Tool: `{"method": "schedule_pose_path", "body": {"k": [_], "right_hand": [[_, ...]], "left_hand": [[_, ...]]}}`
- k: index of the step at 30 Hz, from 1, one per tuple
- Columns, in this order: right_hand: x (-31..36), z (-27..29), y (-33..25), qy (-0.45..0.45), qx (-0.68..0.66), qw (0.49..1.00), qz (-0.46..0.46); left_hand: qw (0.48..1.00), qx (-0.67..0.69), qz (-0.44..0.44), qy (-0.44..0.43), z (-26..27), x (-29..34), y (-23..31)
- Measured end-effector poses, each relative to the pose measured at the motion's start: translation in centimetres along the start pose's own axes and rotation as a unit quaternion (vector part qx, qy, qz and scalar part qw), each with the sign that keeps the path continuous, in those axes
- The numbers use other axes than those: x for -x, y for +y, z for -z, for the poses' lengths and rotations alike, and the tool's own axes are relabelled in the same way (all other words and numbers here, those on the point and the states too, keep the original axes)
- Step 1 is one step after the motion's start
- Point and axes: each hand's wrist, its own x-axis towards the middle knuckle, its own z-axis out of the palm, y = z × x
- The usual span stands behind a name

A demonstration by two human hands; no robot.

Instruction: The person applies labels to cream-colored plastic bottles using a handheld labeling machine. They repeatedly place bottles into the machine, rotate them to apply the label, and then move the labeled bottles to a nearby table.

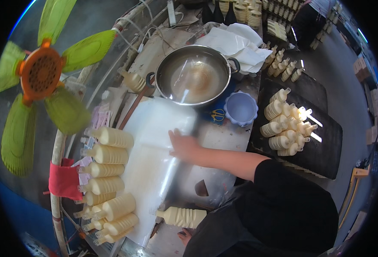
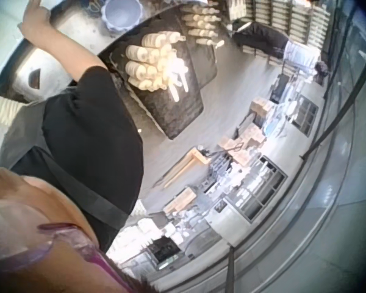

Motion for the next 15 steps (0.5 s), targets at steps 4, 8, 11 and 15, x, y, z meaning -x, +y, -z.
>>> {"method": "schedule_pose_path", "body": {"k": [4,8,11,15], "right_hand": [[-3.1,-1.6,3.2,-0.099,0.027,0.991,0.085],[-5.4,10.6,3.8,0.086,-0.055,0.994,0.037],[-6.4,19.3,8.1,0.234,-0.169,0.957,0.021],[-8.5,28.3,15.7,0.322,-0.500,0.794,-0.123]], "left_hand": [[0.968,-0.128,-0.056,0.210,-1.1,-2.0,0.9],[0.962,-0.206,-0.061,0.169,-1.6,-0.4,0.3],[0.990,-0.123,-0.005,0.073,-1.3,-0.1,0.7],[0.996,-0.003,0.086,-0.032,-0.1,-0.5,1.1]]}}
